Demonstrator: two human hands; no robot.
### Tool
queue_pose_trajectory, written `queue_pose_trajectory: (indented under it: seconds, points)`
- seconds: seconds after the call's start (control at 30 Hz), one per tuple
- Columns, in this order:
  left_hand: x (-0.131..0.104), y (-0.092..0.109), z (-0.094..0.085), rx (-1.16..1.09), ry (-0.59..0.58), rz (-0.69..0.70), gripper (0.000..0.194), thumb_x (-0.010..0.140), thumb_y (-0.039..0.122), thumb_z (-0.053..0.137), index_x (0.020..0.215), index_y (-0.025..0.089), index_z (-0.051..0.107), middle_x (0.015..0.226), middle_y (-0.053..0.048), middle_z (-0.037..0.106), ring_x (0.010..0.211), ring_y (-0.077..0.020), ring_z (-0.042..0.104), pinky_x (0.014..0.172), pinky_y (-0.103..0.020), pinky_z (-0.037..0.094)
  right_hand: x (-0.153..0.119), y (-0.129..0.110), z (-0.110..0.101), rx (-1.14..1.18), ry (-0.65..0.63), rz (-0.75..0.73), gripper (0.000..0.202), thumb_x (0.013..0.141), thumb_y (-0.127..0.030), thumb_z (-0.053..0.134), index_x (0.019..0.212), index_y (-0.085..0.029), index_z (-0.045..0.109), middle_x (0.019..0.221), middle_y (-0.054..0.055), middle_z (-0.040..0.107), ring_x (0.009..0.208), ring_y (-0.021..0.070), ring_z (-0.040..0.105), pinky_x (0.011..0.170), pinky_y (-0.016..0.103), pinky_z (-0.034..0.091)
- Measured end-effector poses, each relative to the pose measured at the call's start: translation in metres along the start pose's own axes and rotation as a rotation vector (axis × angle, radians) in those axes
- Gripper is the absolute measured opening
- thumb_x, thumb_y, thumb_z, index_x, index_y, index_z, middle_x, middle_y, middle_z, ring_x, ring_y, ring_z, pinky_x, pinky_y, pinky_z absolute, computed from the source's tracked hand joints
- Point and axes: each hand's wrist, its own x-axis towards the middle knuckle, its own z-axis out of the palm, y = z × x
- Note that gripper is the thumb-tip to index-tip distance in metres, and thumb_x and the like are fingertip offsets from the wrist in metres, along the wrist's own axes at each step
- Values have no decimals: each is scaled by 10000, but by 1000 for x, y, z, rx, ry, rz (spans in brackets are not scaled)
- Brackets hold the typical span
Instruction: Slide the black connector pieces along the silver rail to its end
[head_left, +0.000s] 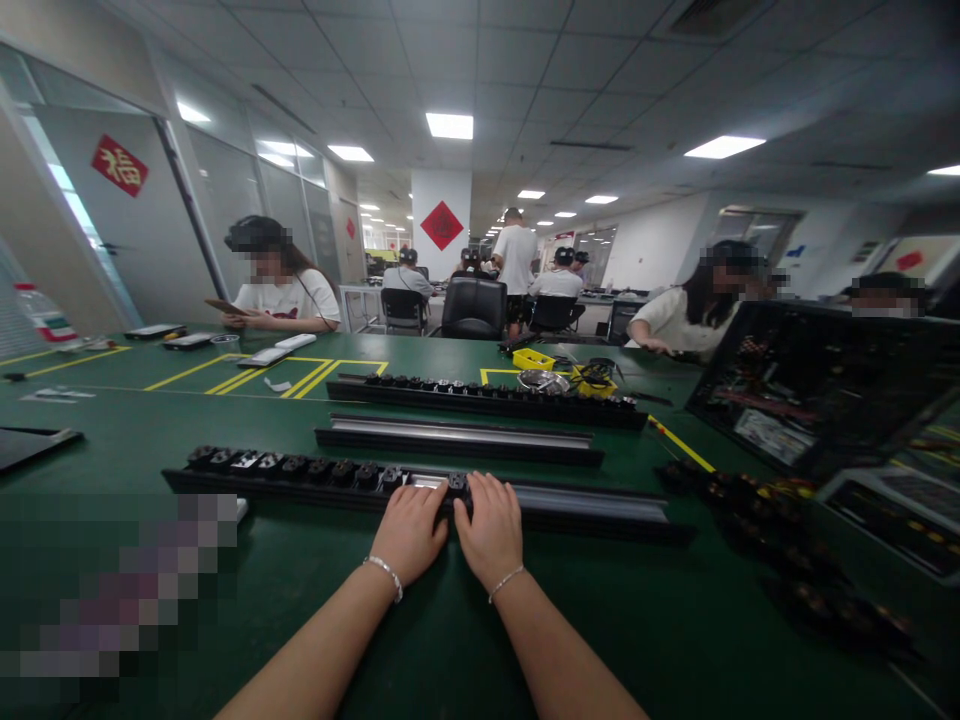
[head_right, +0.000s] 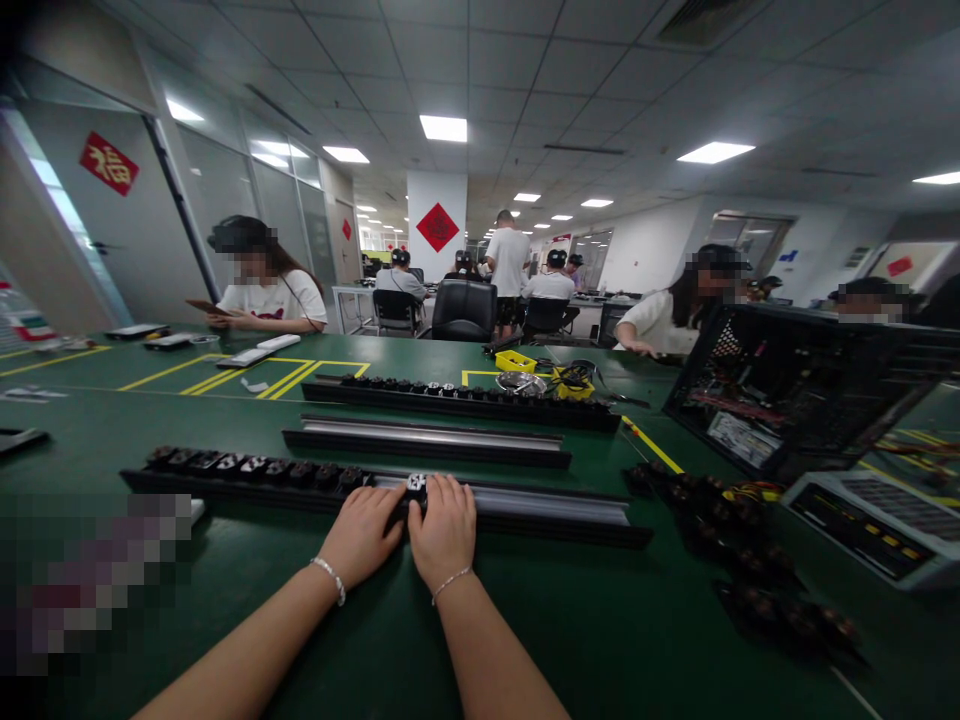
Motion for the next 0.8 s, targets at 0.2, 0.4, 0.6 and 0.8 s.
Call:
queue_pose_trajectory:
  seconds: [0.2,0.4,0.6,0.8]
  points:
    - [0,2,-1,-1,-11,-7,449,780,258,463,1223,188,470,1100,-68,595,1007,-202,505,967,-385,292,1,-2,2,-2,7,38,418,849,-346,380,1186,-151,535,1235,86,543,1197,207,406,1046,380,170]
    - [0,3,0,11,-17,-6,457,777,264,464,1233,233,456,1063,-48,595,990,-193,500,961,-377,280,1,-2,5,1,29,62,450,848,-364,380,1215,-140,514,1270,90,513,1235,222,361,1053,388,151]
    - [0,3,1,25,-25,-12,476,766,277,480,1241,252,450,1019,-40,594,965,-192,503,950,-369,280,1,-3,4,11,28,70,432,847,-361,393,1198,-145,523,1234,79,545,1201,217,401,1054,388,149]
    - [0,3,1,37,-40,-17,511,769,287,478,1277,279,413,1004,-41,583,948,-191,500,938,-371,279,2,-3,4,0,38,81,427,848,-388,389,1176,-158,536,1203,88,566,1174,226,425,1045,405,150]
